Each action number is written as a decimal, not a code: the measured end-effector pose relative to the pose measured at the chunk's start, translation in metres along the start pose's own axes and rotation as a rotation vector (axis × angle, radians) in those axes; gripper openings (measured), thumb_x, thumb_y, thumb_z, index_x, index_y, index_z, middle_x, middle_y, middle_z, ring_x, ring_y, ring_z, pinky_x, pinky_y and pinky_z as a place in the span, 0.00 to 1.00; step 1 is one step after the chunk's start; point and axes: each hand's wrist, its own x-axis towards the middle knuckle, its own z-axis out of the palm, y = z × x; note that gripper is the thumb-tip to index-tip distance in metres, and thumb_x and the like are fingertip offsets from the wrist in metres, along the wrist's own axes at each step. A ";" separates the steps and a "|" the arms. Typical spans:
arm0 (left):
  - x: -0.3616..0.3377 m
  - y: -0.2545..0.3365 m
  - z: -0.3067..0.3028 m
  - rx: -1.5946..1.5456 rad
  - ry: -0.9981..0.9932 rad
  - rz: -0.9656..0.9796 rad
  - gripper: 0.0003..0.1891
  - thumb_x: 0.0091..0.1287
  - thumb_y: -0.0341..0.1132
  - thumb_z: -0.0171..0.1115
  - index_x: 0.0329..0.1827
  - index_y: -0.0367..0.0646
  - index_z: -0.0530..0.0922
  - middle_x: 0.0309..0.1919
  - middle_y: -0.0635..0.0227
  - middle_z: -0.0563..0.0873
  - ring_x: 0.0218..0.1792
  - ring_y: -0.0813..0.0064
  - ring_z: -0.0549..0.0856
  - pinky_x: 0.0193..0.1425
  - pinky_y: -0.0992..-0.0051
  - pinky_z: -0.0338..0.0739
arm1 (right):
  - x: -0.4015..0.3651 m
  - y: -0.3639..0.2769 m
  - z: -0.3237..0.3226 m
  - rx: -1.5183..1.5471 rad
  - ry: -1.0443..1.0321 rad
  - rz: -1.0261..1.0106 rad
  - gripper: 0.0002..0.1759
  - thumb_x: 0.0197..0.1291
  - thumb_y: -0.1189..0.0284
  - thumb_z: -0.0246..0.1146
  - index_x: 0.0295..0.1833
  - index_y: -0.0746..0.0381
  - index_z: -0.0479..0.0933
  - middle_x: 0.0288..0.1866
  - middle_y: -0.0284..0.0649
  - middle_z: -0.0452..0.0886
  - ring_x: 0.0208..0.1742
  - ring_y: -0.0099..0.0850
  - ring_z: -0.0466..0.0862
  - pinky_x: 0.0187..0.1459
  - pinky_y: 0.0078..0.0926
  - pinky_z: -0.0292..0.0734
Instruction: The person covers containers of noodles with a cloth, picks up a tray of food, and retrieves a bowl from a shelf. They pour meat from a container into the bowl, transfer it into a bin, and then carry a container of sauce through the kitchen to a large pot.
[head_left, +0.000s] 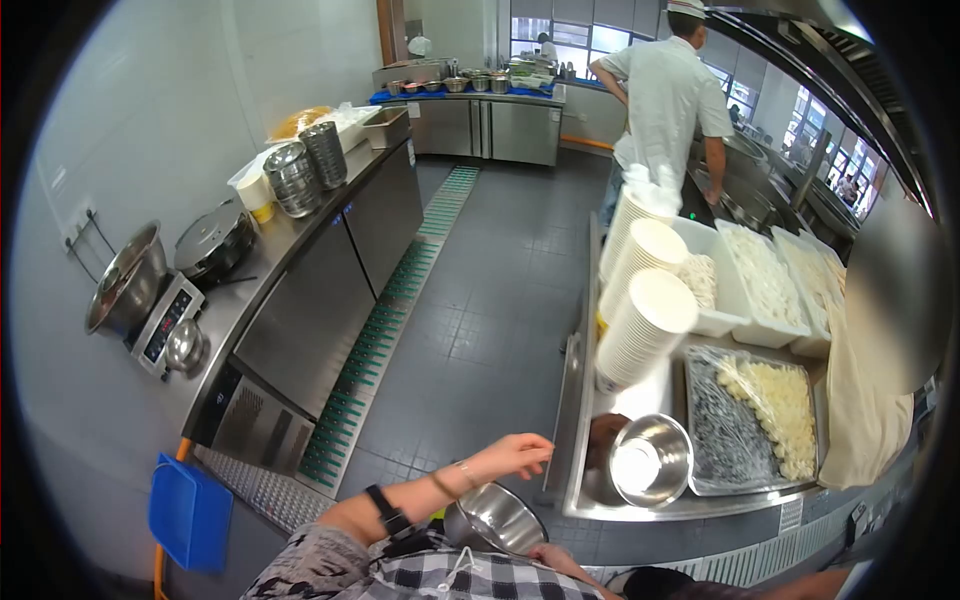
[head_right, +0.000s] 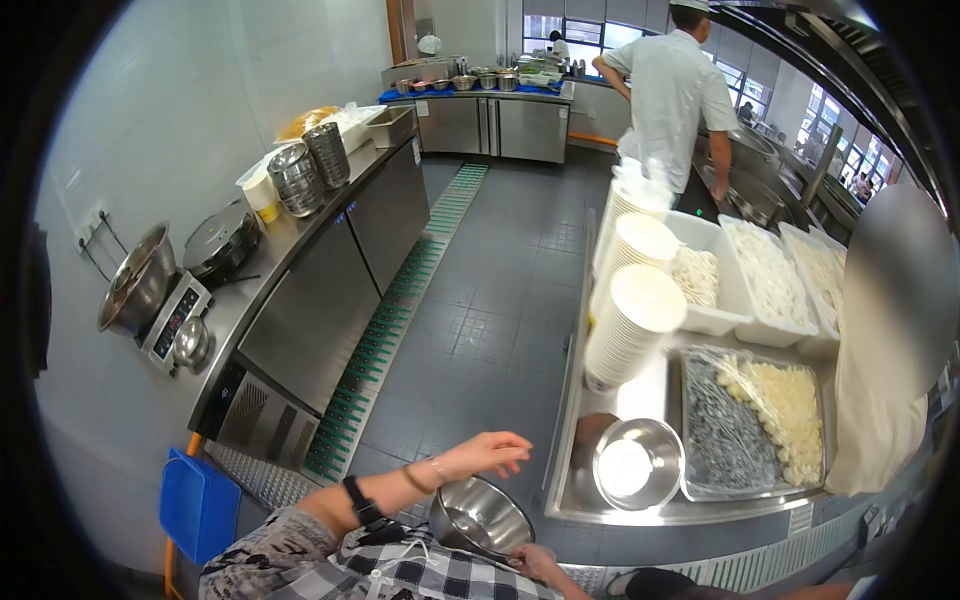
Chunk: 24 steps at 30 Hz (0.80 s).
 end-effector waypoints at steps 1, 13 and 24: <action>-0.021 0.001 -0.029 -0.041 0.080 0.005 0.19 0.62 0.40 0.52 0.53 0.39 0.68 0.44 0.65 0.76 0.40 0.78 0.77 0.36 0.80 0.74 | 0.021 -0.010 0.008 -0.001 0.002 0.004 0.05 0.48 0.77 0.52 0.27 0.64 0.73 0.20 0.35 0.72 0.21 0.25 0.71 0.25 0.20 0.68; -0.123 -0.073 -0.214 -0.103 0.315 -0.362 0.17 0.60 0.43 0.53 0.48 0.43 0.70 0.37 0.71 0.76 0.32 0.80 0.76 0.31 0.81 0.71 | 0.022 -0.206 0.129 0.877 -0.105 -0.044 0.17 0.55 0.63 0.51 0.35 0.69 0.69 0.22 0.42 0.71 0.18 0.28 0.67 0.16 0.21 0.62; 0.048 0.024 -0.315 0.078 0.149 -0.153 0.17 0.61 0.43 0.52 0.47 0.41 0.70 0.35 0.73 0.75 0.30 0.84 0.75 0.27 0.83 0.70 | 0.145 -0.382 0.104 0.870 -0.257 -0.015 0.12 0.54 0.66 0.50 0.28 0.65 0.68 0.16 0.38 0.68 0.13 0.24 0.64 0.13 0.19 0.57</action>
